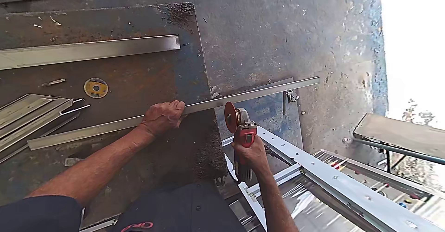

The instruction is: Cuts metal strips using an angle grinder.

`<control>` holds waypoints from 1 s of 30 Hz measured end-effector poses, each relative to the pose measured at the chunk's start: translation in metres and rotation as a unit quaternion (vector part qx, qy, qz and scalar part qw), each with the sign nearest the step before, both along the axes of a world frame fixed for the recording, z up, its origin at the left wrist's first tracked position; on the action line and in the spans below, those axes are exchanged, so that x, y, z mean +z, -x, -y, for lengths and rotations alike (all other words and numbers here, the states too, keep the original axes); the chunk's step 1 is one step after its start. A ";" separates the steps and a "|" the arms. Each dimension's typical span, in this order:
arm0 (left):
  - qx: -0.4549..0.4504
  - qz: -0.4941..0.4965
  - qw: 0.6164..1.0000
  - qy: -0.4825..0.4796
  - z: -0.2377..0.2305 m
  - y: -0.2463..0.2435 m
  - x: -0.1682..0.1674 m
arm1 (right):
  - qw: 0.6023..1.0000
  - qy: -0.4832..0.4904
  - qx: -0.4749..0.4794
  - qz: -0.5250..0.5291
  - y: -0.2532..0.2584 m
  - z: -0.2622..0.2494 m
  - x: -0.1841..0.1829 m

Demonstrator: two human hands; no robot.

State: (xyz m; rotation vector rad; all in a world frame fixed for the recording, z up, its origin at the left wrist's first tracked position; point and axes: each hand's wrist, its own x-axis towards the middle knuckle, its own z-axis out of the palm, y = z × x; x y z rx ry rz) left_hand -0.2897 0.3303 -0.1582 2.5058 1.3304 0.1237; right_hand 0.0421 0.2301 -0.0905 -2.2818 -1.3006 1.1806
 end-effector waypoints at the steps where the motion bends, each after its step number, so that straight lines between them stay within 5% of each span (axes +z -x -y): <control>1: 0.000 0.001 1.000 0.001 0.000 0.000 0.000 | 1.000 0.001 -0.001 0.000 0.000 -0.001 0.000; 30: 0.000 0.004 1.000 0.024 -0.002 0.001 0.001 | 0.998 0.015 0.029 0.049 0.005 -0.020 0.001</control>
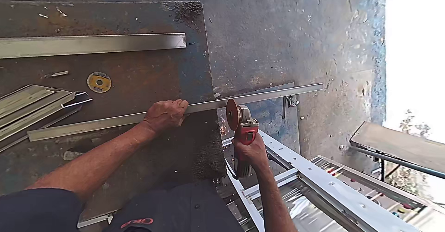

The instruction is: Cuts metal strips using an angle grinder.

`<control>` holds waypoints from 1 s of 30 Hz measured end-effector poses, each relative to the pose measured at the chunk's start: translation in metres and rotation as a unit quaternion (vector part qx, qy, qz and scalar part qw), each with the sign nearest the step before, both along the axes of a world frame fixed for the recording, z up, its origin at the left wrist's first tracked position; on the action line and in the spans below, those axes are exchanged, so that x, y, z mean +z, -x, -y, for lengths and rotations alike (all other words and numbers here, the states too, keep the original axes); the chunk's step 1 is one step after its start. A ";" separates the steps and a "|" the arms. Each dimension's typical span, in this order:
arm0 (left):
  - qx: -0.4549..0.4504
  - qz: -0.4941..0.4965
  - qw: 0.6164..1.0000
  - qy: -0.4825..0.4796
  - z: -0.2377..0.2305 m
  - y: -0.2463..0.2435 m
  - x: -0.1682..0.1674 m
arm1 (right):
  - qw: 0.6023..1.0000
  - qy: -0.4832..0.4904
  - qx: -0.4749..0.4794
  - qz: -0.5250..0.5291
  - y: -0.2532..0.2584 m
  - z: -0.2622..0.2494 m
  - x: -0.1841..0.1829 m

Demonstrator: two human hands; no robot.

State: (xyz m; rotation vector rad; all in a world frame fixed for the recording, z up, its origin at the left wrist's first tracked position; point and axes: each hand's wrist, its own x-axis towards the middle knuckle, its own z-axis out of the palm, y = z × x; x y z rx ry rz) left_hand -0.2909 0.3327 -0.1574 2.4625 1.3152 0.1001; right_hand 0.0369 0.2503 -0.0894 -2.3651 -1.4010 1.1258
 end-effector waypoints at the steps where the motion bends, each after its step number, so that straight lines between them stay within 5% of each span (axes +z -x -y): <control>1: -0.001 -0.001 1.000 0.000 0.000 0.000 0.000 | 1.000 0.000 0.000 0.001 0.000 0.000 0.000; 30: 0.001 0.019 1.000 -0.004 0.001 -0.001 -0.003 | 1.000 -0.005 -0.022 -0.013 0.007 -0.007 -0.002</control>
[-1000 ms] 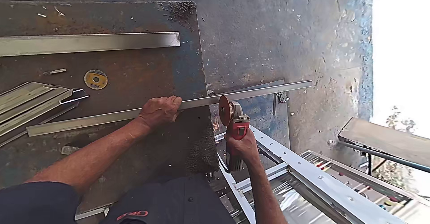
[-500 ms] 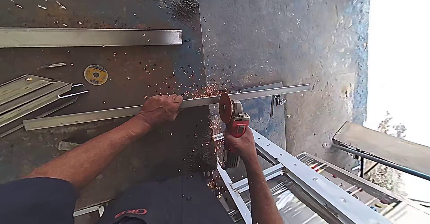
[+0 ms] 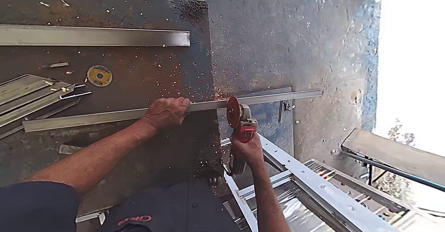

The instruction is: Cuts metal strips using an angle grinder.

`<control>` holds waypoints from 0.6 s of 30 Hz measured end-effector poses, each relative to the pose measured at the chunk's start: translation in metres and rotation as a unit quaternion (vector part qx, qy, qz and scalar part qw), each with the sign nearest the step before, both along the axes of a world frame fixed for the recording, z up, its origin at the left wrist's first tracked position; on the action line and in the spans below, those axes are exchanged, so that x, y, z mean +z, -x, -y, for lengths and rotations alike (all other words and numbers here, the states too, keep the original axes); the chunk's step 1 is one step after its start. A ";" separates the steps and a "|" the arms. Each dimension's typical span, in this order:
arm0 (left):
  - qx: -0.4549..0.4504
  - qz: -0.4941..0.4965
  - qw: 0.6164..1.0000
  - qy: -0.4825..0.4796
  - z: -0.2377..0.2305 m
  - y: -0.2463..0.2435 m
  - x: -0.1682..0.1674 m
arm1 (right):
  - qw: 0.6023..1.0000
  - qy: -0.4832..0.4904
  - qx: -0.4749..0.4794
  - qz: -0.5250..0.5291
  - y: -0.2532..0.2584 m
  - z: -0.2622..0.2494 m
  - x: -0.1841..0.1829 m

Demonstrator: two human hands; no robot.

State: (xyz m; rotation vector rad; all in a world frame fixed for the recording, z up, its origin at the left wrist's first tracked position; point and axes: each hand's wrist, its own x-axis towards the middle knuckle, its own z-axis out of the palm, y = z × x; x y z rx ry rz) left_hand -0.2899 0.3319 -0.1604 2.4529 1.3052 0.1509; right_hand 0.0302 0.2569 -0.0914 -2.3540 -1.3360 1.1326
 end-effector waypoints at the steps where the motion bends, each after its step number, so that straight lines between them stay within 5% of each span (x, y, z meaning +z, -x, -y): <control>1: 0.000 -0.002 1.000 0.003 0.000 0.000 0.001 | 1.000 0.000 -0.003 -0.001 0.001 0.000 0.000; 18: -0.003 0.006 1.000 0.002 -0.001 0.001 -0.001 | 1.000 0.010 -0.019 -0.007 0.004 -0.008 0.000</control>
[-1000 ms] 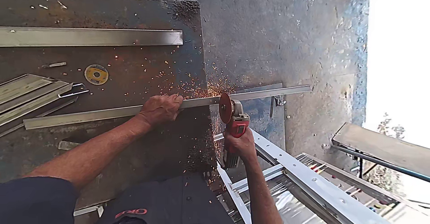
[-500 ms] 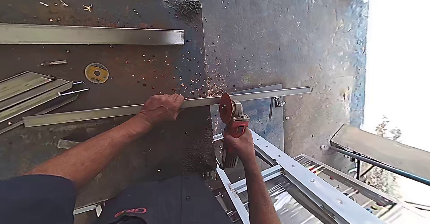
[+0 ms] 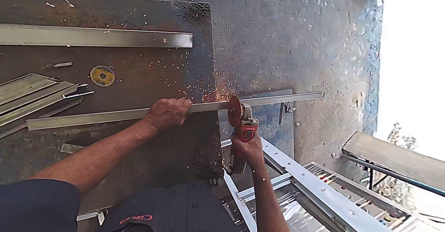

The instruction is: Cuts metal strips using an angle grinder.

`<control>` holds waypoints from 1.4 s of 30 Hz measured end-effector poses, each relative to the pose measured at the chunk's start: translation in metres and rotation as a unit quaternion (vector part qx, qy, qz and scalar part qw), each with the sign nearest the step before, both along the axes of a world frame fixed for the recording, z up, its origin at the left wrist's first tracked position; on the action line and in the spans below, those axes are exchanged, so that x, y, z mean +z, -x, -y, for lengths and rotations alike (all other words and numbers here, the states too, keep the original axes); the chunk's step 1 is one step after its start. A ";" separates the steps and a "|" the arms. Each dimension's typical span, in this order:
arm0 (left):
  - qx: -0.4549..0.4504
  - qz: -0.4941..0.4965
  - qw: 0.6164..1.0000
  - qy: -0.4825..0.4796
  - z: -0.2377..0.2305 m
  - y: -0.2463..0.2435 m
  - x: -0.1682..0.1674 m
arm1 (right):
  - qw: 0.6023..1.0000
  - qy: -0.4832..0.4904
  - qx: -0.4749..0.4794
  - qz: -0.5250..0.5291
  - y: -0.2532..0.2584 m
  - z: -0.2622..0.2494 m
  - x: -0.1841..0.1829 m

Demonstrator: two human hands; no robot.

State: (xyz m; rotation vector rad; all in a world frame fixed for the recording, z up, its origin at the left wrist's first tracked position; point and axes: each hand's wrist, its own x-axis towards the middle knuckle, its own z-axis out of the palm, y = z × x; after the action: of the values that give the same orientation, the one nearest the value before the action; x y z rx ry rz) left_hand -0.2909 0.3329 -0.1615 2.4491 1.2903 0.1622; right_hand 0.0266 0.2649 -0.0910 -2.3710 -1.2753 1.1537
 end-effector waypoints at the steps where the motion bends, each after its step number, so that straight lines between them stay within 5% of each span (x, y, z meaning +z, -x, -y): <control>1: 0.000 0.000 1.000 0.002 0.000 0.000 0.000 | 1.000 0.000 0.000 0.001 0.000 -0.001 0.000; 15: 0.007 -0.006 1.000 -0.001 0.002 -0.001 0.002 | 0.997 -0.072 -0.005 -0.024 0.005 -0.012 0.010; 20: 0.034 0.000 0.999 0.037 0.001 -0.004 0.004 | 0.990 -0.112 -0.064 -0.063 -0.003 0.033 0.032; 26: 0.115 0.011 0.975 0.192 0.016 -0.014 0.023 | 0.989 -0.096 -0.097 -0.057 -0.027 0.108 0.043; 33: 0.125 -0.019 0.981 0.145 0.067 -0.039 0.031 | 0.985 -0.081 -0.139 -0.065 -0.061 0.184 0.030; 42: 0.204 -0.037 0.957 0.201 0.106 -0.070 0.032 | 0.973 -0.101 -0.173 -0.112 -0.087 0.227 0.025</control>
State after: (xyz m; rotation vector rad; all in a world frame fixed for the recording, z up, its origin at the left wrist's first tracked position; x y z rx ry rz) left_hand -0.2209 0.2267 -0.1292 1.8474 1.6639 -0.0822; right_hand 0.1132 0.0374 -0.0665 -2.1319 -0.8214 1.0860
